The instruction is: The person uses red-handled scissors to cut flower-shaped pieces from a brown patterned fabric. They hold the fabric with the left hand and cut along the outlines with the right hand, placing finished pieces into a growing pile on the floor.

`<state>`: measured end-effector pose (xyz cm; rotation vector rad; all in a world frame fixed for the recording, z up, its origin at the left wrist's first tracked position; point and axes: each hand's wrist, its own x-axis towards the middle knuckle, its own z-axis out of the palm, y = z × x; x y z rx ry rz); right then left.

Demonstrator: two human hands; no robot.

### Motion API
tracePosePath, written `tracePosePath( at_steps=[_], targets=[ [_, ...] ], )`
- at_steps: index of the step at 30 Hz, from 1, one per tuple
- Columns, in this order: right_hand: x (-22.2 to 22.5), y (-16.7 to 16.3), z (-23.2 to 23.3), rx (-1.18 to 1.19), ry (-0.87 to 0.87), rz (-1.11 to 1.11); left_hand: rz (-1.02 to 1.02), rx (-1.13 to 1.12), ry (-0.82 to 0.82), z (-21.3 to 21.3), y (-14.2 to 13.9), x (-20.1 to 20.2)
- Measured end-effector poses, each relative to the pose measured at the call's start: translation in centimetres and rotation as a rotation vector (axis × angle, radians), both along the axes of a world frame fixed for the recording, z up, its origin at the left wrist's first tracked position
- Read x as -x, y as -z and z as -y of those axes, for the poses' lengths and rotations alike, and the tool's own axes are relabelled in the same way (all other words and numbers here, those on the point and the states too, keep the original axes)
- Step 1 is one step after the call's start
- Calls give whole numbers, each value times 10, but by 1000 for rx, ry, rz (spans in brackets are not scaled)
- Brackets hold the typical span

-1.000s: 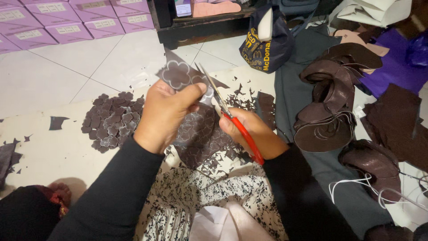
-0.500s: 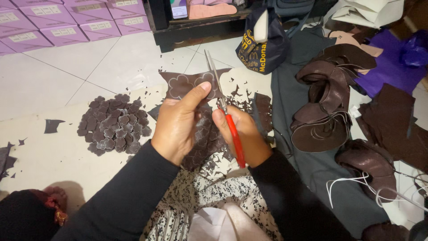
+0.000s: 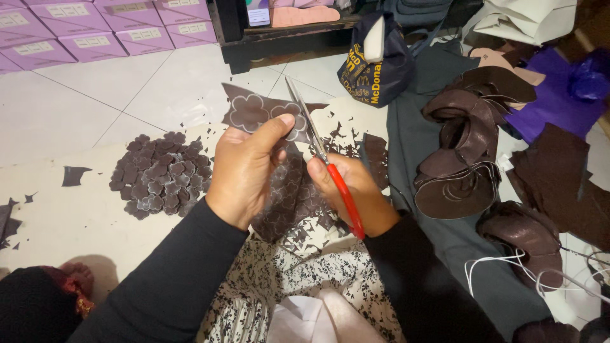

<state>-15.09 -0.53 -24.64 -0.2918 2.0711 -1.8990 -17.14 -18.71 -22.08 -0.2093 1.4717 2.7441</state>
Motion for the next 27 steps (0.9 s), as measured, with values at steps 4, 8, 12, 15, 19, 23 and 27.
tracePosePath(
  at_steps=[4, 8, 12, 15, 19, 23, 27],
  targets=[
    [0, -2, -2, -7, -11, 25, -15, -22, 7, 6, 0, 3],
    [0, 0, -2, -48, -10, -23, -21, -31, 16, 5, 1, 4],
    [1, 4, -1, 7, -1, 23, -22, -55, 29, 3, 0, 3],
    [2, 5, -2, -80, 11, 1, -21, -32, 13, 3, 0, 3],
    [2, 3, -1, -136, 3, -1, -106, 61, 11, 6, 2, 6],
    [3, 0, -5, -59, -68, 35, -204, 171, 51, 3, 8, 9],
    [4, -1, -7, -98, -66, 1, -191, 202, 42, 6, 11, 9]
  ],
)
